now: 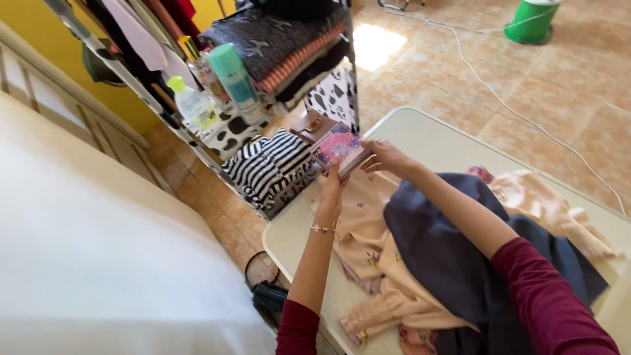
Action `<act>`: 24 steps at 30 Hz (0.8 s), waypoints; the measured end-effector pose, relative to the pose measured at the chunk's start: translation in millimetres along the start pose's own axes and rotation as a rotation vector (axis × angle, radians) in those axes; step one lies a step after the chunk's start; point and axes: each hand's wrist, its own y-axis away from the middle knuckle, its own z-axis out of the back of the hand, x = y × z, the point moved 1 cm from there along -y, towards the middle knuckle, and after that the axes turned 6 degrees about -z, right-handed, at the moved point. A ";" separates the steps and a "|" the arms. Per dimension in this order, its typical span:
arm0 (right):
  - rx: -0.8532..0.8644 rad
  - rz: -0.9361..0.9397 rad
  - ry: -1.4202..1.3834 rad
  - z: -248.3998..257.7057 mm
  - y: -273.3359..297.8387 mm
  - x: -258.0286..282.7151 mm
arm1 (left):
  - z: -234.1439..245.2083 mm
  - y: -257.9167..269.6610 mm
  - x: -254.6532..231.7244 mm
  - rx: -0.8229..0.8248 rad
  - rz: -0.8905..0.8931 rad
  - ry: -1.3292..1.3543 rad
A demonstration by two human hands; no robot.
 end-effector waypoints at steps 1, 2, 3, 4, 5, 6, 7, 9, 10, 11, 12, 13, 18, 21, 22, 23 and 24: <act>0.007 0.006 0.003 3.9 -21.7 -5.1 | 13.3 -22.3 11.8 -0.003 -0.009 0.000; -0.023 0.006 0.004 8.3 -43.6 -10.5 | 26.8 -44.7 24.7 -0.008 0.078 0.016; -0.050 0.002 0.003 10.9 -63.2 -18.0 | 41.9 -62.9 37.7 -0.018 0.166 0.033; -0.040 0.003 0.006 8.0 -70.3 -15.8 | 41.1 -68.3 32.8 -0.026 0.159 0.032; -0.063 0.011 -0.012 6.1 -78.7 -13.4 | 39.3 -77.8 26.6 0.015 0.141 0.009; -0.087 0.020 -0.030 4.5 -86.6 -11.0 | 36.9 -86.8 20.7 0.055 0.123 -0.014; -0.081 0.025 -0.032 0.7 -90.9 -5.3 | 36.9 -98.9 22.5 0.054 0.116 -0.019; -0.152 0.053 -0.087 -3.2 -97.6 2.9 | 35.9 -121.6 30.7 0.096 0.182 -0.002; -0.152 0.053 -0.091 3.6 -115.1 -6.4 | 30.1 -128.2 33.3 0.096 0.183 -0.005; -0.157 0.077 -0.161 9.6 -130.7 -18.3 | 26.6 -131.8 36.7 0.035 0.139 -0.008; -0.161 0.100 -0.231 15.3 -146.2 -30.7 | 23.4 -135.2 40.4 -0.025 0.093 -0.012; -0.167 0.095 -0.234 16.5 -149.2 -36.3 | 25.5 -143.3 52.1 -0.025 0.101 -0.013; -0.172 0.140 -0.303 9.5 -157.7 -40.8 | 27.2 -158.1 67.6 -0.169 0.021 -0.010; -0.187 0.199 -0.164 5.6 -162.6 -37.4 | 44.9 -188.2 93.6 -0.138 -0.010 0.003; -0.184 0.199 -0.163 5.1 -163.3 -36.2 | 45.5 -191.3 97.0 -0.141 -0.012 0.004; -0.168 0.226 -0.089 3.8 -165.0 -32.9 | 46.0 -195.9 98.0 -0.159 -0.086 -0.120; -0.153 0.253 -0.015 2.6 -166.3 -29.5 | 46.2 -200.2 98.8 -0.177 -0.159 -0.244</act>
